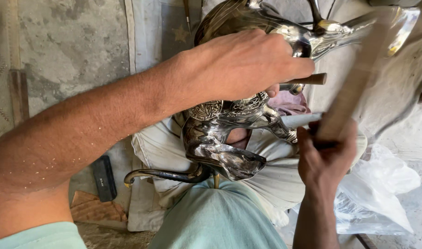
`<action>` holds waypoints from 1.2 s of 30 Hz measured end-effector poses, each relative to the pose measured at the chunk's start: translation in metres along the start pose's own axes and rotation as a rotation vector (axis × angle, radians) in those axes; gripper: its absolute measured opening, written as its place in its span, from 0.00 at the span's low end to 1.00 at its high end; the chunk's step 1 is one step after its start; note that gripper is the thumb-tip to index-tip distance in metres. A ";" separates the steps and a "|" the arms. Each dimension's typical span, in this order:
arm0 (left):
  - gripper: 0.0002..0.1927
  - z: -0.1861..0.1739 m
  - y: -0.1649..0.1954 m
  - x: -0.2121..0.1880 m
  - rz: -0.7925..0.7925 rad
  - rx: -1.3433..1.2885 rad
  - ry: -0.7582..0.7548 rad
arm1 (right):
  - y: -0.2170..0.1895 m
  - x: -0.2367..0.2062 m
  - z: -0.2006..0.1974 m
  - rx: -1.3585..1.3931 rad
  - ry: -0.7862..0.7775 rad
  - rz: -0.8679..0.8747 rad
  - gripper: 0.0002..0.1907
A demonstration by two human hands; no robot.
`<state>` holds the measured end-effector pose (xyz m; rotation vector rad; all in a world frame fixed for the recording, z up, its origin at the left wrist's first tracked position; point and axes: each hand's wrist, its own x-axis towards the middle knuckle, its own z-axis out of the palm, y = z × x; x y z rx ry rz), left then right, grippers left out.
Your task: The person sits on the floor and uses a small metal tool to rub and polish the surface of a silver-colored metal elephant figurine. They then use a wooden mallet to tap the tool against the figurine's surface, focusing on the decorative patterns.
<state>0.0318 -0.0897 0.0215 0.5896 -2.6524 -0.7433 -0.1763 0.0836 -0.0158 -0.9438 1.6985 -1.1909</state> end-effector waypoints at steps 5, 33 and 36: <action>0.11 0.000 0.003 -0.002 -0.003 0.079 -0.010 | 0.013 -0.019 0.001 -0.086 0.119 -0.122 0.26; 0.17 0.060 0.020 -0.083 -0.344 -0.183 0.845 | -0.066 0.071 -0.004 -1.247 -0.247 -0.809 0.17; 0.19 0.058 0.019 -0.084 -0.386 -0.195 0.804 | -0.099 0.071 -0.010 -1.171 -0.328 -0.923 0.19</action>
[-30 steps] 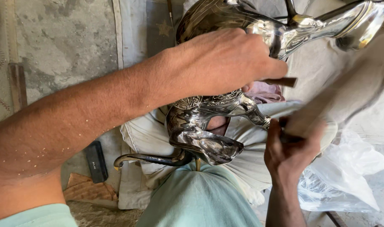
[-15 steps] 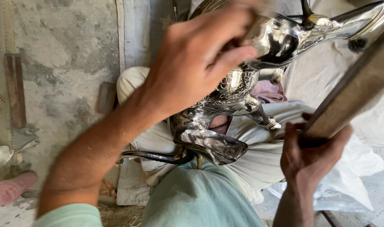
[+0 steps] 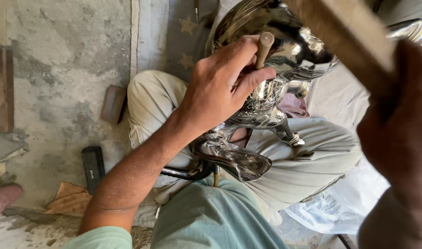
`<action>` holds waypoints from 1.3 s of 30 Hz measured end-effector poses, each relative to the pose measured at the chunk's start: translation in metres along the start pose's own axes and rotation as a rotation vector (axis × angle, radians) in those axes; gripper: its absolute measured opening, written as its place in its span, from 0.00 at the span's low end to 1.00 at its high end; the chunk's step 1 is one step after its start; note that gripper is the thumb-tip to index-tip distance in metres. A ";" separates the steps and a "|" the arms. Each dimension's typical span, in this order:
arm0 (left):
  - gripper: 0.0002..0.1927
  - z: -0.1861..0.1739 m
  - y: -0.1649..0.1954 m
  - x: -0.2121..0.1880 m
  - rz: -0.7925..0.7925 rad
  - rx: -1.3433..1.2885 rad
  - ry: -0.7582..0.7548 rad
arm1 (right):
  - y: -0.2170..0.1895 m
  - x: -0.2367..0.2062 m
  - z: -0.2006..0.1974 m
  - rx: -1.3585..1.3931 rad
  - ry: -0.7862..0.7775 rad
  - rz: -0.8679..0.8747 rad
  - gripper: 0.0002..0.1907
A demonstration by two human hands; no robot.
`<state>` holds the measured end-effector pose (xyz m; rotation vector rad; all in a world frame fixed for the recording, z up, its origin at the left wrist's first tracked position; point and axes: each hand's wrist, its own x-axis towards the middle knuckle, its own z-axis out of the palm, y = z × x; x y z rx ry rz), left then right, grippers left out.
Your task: The person sits on the floor and uses a small metal tool to rub and polish the surface of a silver-colored metal elephant figurine. They then use a wooden mallet to tap the tool against the figurine's surface, focusing on the decorative patterns.
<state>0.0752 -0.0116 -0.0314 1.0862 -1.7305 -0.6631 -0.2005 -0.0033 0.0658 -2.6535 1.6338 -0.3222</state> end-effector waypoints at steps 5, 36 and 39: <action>0.17 0.001 0.004 0.008 0.076 0.063 0.003 | -0.009 0.015 -0.031 0.165 -0.021 -0.065 0.23; 0.18 0.005 -0.018 0.014 0.127 -0.090 -0.073 | -0.021 -0.026 0.002 -0.276 0.100 0.100 0.29; 0.18 0.005 -0.017 0.016 0.111 -0.034 -0.122 | -0.010 -0.016 0.008 -0.409 -0.027 0.268 0.26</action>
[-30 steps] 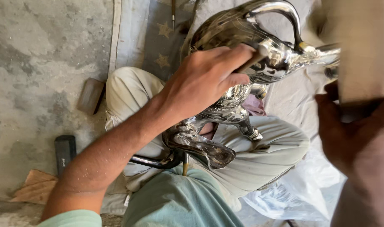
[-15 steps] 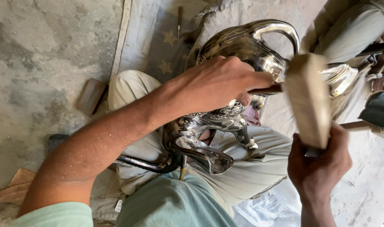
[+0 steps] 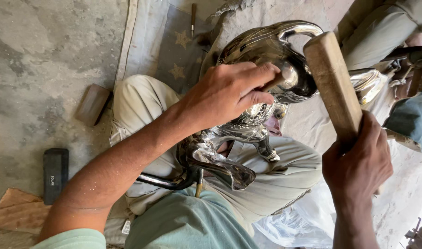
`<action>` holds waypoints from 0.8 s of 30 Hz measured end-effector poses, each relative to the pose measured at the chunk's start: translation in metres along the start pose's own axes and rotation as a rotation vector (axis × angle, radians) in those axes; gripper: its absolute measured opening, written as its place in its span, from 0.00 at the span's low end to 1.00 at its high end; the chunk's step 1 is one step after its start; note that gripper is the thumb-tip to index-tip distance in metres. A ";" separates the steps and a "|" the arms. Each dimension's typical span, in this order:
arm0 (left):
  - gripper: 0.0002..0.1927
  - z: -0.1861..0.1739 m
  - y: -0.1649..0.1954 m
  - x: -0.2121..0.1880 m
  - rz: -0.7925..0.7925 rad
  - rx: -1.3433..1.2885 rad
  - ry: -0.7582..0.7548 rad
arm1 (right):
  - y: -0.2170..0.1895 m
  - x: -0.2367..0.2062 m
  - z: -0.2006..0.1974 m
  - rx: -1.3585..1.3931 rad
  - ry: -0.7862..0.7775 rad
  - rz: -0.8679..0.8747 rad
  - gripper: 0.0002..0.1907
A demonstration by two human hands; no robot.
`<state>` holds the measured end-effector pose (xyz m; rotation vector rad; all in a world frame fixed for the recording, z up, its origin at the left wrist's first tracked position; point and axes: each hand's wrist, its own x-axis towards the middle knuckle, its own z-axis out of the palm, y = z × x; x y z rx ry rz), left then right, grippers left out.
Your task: The person sits on the floor and uses a small metal tool to rub and polish the surface of a silver-colored metal elephant figurine. They then use a wooden mallet to tap the tool against the figurine's surface, focusing on the decorative patterns.
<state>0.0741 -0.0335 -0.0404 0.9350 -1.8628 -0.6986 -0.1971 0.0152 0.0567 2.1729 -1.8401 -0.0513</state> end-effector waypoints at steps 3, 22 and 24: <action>0.20 -0.002 0.003 0.005 0.012 0.078 -0.062 | 0.006 0.009 -0.002 -0.153 -0.150 0.061 0.17; 0.14 0.015 0.019 -0.033 -0.229 -0.171 0.392 | -0.049 0.065 -0.108 0.013 0.001 -0.445 0.16; 0.12 0.016 0.024 -0.042 -0.297 -0.238 0.408 | -0.061 0.069 -0.126 -0.056 -0.026 -0.470 0.17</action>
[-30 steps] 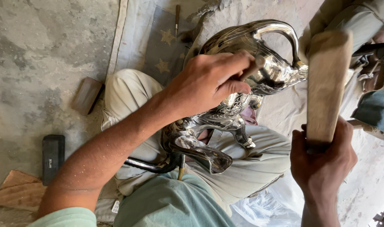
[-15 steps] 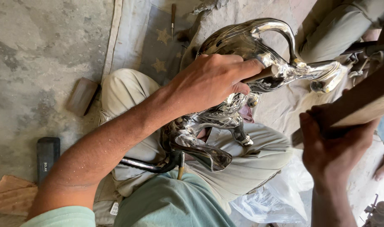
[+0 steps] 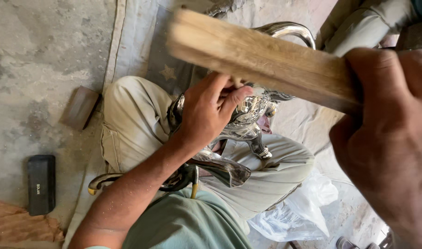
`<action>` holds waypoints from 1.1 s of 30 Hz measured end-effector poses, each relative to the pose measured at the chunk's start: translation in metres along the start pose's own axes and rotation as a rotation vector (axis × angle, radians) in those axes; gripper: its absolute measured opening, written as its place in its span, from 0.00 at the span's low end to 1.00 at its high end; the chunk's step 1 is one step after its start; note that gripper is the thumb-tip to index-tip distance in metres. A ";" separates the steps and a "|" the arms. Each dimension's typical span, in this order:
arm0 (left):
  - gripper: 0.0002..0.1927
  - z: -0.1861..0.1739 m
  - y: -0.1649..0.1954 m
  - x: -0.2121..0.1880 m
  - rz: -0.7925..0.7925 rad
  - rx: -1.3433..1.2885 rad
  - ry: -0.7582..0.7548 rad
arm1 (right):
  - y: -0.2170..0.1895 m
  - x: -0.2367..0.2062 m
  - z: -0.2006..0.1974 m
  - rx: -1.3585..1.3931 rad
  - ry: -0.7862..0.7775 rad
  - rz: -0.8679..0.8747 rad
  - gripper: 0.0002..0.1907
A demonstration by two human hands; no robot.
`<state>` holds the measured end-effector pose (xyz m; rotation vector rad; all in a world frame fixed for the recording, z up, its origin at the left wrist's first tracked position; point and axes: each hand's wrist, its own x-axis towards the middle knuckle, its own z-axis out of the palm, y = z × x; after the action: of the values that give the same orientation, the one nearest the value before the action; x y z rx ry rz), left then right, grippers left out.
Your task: The person sits on the floor and uses a small metal tool to rub and polish the surface of a silver-colored metal elephant figurine. They then use a wooden mallet to tap the tool against the figurine's surface, focusing on the decorative patterns.
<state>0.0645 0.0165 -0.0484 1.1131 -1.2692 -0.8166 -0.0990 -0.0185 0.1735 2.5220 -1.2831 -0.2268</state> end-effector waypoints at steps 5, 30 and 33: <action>0.14 0.006 -0.006 -0.009 0.034 -0.052 0.066 | -0.010 0.007 -0.015 -0.003 -0.030 -0.049 0.15; 0.11 -0.004 0.004 0.005 -0.064 -0.081 -0.046 | 0.014 0.014 0.011 0.305 -0.013 0.070 0.20; 0.12 -0.004 0.001 0.019 0.075 0.125 -0.119 | 0.030 0.013 0.026 0.183 -0.133 0.070 0.12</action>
<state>0.0714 -0.0002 -0.0418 1.1222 -1.4690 -0.7653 -0.1211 -0.0506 0.1585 2.6457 -1.5037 -0.2768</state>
